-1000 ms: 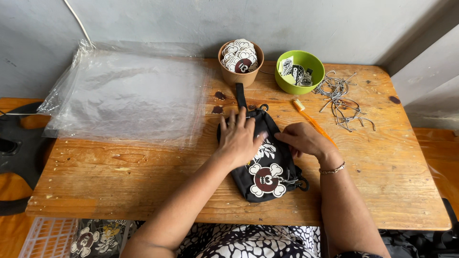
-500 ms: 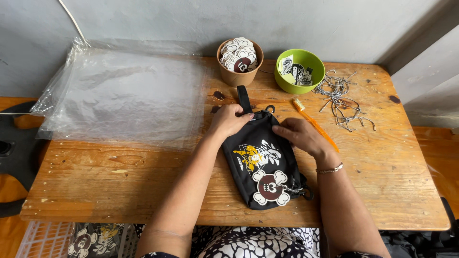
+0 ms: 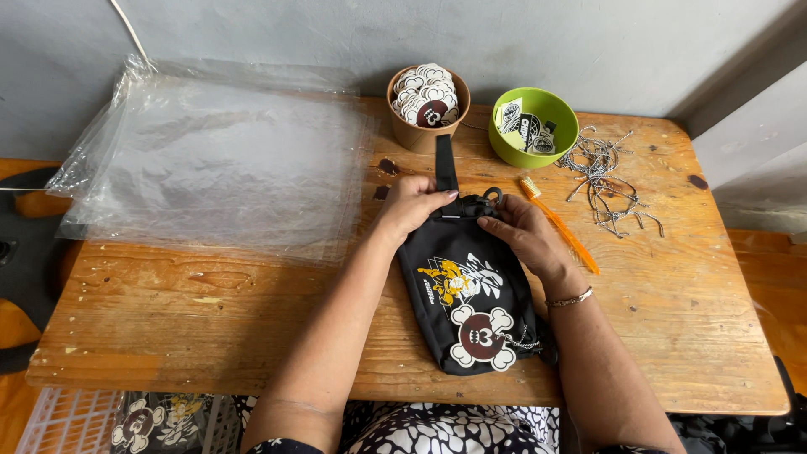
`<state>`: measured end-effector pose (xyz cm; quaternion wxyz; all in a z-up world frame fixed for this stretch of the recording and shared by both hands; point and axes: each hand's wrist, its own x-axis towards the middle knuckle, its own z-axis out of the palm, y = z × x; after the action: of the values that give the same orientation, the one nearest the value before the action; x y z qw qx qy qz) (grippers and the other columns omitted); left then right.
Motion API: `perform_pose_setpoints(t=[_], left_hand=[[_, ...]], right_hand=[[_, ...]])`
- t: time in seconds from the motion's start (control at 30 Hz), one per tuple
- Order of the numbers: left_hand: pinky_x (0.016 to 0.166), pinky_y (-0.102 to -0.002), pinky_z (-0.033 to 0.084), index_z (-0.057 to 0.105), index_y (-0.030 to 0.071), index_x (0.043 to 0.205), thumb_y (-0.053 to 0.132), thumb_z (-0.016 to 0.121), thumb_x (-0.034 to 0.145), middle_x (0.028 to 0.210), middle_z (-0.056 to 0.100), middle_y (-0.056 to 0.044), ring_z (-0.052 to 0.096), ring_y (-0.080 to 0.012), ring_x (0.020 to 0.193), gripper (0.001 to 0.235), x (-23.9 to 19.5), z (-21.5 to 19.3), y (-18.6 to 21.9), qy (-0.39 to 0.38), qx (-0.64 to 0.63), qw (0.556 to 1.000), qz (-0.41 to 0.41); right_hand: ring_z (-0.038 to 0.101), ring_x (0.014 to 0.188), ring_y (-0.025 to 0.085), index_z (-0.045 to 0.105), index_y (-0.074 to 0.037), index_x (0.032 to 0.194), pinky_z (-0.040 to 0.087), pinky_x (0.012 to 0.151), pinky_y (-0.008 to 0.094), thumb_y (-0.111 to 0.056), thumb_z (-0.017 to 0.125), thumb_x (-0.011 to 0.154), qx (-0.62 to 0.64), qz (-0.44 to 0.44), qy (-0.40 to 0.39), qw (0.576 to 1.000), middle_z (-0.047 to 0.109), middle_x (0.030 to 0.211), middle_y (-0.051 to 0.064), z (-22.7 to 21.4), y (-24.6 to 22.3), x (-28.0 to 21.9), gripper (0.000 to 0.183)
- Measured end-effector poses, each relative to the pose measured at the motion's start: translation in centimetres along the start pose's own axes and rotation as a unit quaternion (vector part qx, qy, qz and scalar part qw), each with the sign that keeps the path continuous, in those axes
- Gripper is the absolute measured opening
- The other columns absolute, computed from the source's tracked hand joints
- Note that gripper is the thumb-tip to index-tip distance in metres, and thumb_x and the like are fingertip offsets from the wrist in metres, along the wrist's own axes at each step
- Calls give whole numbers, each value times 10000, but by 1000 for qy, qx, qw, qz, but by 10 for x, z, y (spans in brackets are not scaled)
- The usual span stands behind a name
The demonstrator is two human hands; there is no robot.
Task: The person cleans a black pouch with a toothbrush, then attaches a cartoon bear-shaped charm to the pouch's drawstring using a metal chain. They also handle a small rectangular tag from a green bowl.
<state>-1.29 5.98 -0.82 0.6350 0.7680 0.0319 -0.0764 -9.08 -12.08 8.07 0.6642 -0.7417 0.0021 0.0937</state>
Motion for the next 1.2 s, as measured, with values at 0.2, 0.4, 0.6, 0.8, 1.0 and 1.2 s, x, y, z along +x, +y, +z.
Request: perform_pose_setpoints(t=[0.2,0.4,0.6,0.8,1.0,1.2], left_hand=[[533,-190,385,771,228,740,393,861,634,549,653,49,625,-79,595,215,21,5,-21,31,-10,999,-9],[730,-197,464,736,31,1045,269,949,609,744,716,-16,683,-109,770,540,-12,-1,20,9,-127,991,-29],[842,-260,492,752,89,938,379,971,529,856,724,-44,711,-215,944,547,-19,7,25,40,-81,992,-83],[822,-287,525,787,143,765,361,952,490,841,751,-54,738,-264,920,388,-16,14,24,6,-15,995,-97],[747,-327,578,752,-2,984,209,926,582,872,698,-143,729,-251,838,486,-18,3,24,25,-91,988,-119],[661,-344,582,721,-33,943,118,946,496,820,643,-164,700,-261,768,522,-20,0,20,-42,-144,980,-128]], right_hand=[[665,705,49,671,-58,1008,526,650,170,68,823,788,49,-50,-64,996,703,760,-27,-21,38,20,296],[621,702,46,685,-63,973,479,642,165,86,847,745,17,-69,-64,995,652,747,-37,-33,45,19,317],[624,696,39,690,-49,1044,518,637,163,55,878,733,32,-77,-56,995,641,763,-24,-25,24,7,378],[647,800,97,693,-31,1223,554,731,216,26,962,621,-38,-122,-55,990,628,869,29,-25,26,5,662],[644,1096,254,750,-32,1088,522,926,369,-9,919,717,-120,-236,-57,963,655,1136,170,-32,37,13,408],[615,856,102,773,-97,1058,495,762,246,16,901,693,-113,-183,-40,976,706,897,34,-27,37,6,403]])
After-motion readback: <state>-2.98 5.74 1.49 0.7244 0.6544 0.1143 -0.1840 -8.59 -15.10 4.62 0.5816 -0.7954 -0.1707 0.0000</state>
